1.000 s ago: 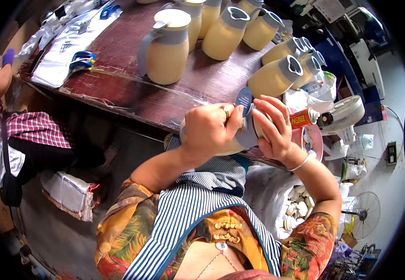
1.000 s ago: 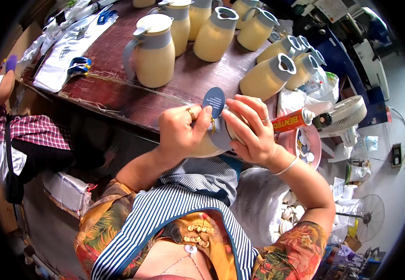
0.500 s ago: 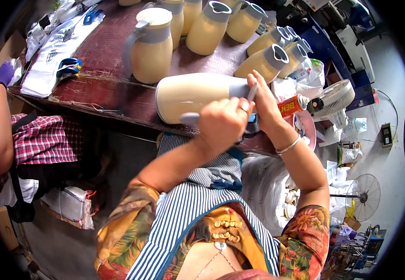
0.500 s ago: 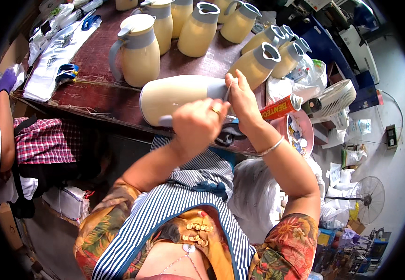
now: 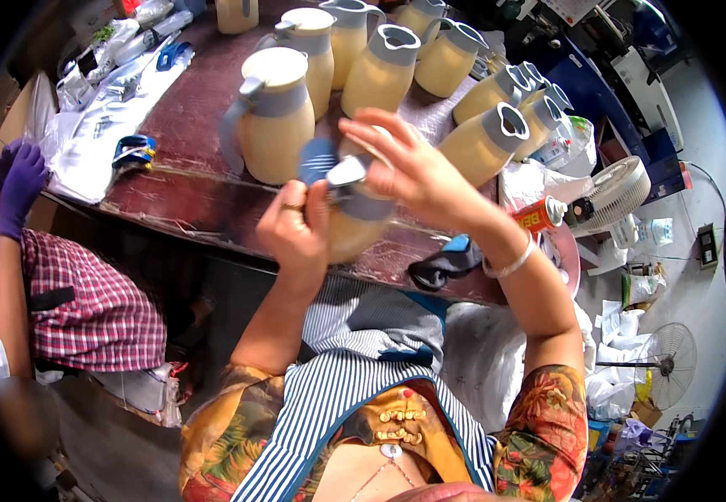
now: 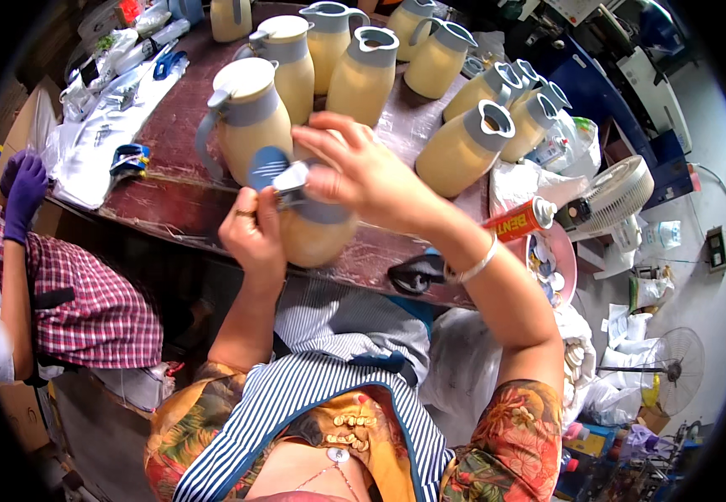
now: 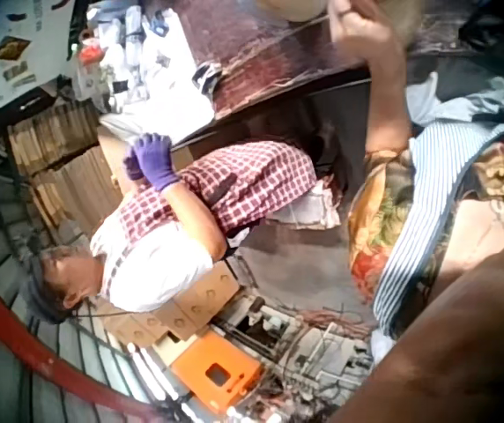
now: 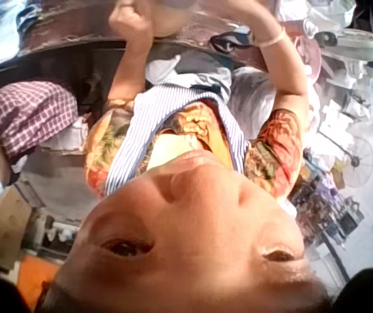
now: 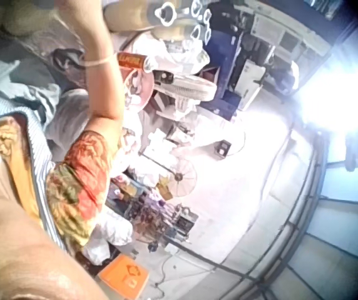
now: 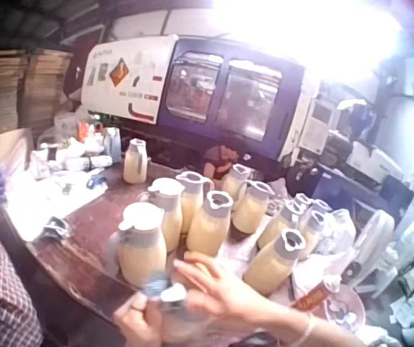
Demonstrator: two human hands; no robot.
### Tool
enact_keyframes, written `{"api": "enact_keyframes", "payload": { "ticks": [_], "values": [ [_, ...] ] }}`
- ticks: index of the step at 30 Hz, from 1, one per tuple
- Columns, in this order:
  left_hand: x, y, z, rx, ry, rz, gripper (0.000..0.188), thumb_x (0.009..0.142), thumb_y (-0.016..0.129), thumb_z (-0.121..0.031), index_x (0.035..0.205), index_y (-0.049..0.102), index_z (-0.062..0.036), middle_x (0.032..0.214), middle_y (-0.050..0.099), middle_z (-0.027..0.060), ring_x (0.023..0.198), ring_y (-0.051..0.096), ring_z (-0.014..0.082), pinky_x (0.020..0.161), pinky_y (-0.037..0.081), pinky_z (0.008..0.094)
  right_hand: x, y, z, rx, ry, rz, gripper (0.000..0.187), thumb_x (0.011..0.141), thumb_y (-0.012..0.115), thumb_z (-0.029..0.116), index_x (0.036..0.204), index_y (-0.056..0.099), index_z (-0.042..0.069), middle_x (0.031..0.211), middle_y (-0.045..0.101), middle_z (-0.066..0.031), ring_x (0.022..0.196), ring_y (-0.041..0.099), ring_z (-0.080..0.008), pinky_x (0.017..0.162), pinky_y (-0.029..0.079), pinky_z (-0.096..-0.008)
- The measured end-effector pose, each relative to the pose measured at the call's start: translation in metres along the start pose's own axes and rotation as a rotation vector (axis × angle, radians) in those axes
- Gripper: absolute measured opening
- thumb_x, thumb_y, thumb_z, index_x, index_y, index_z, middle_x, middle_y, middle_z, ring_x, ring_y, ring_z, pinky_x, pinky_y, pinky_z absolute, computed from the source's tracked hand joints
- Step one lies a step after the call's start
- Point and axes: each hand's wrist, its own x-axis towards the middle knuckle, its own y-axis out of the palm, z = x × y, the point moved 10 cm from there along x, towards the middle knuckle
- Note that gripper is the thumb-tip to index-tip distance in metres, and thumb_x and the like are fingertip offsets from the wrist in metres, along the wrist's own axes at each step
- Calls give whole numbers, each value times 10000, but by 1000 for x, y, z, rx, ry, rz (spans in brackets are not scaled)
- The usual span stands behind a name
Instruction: The person assembles thermal carafes by placing lid components and seals onto the pitchers, then uses a blue cloth to wipe down the exteriors and handles before arranging them on a table.
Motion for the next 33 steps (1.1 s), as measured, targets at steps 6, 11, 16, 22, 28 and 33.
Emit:
{"api": "enact_keyframes", "payload": {
  "ticks": [6, 11, 16, 22, 28, 33],
  "values": [
    [70, -38, 89, 302, 95, -374, 267, 971, 576, -148, 740, 555, -17, 651, 563, 193, 575, 546, 403, 516, 406, 465, 99, -52, -170, -329, 399, -475, 643, 837, 713, 451, 1290, 560, 23, 1303, 544, -185, 1177, 567, -334, 994, 462, -399],
    [124, -54, 96, 534, 27, -273, 226, 977, 573, -191, 1008, 647, 20, 836, 652, 193, 712, 631, 367, 627, 480, 437, 79, -55, -194, -632, 347, -491, 324, 813, 751, 347, 1008, 701, 93, 1037, 639, -97, 903, 655, -314, 776, 525, -414],
    [73, -52, 17, 177, 446, -374, 552, 899, 697, -371, 1254, 505, 6, 1121, 575, 137, 1124, 502, 321, 992, 378, 472, 0, -65, -108, -171, 103, -272, 254, 791, 734, 0, 1018, 739, 113, 881, 539, -47, 795, 600, -189, 669, 480, -311],
    [-14, 92, 13, -327, -105, 895, 543, 836, 750, -461, 1070, 583, 0, 1032, 625, 80, 964, 597, 188, 874, 450, 310, -135, -94, -33, -551, 215, -425, 457, 790, 705, -32, 1221, 654, 113, 1129, 628, -81, 948, 642, -259, 817, 528, -356],
    [-69, 79, -22, -862, -365, 1308, 361, 940, 664, -349, 1084, 636, -19, 1069, 688, 54, 1007, 571, 94, 927, 424, 277, -411, -131, -157, -855, 1156, 229, 333, 878, 657, 283, 1159, 665, 106, 1044, 690, -195, 959, 667, -374, 809, 516, -431],
    [-69, 86, -48, -983, -487, 1164, 296, 976, 610, -366, 944, 603, -72, 1193, 679, 89, 1079, 585, 132, 962, 434, 315, -479, -120, -194, -425, 1070, -216, 189, 819, 678, 150, 981, 723, 63, 868, 713, -158, 806, 701, -276, 743, 525, -354]
  ]
}}
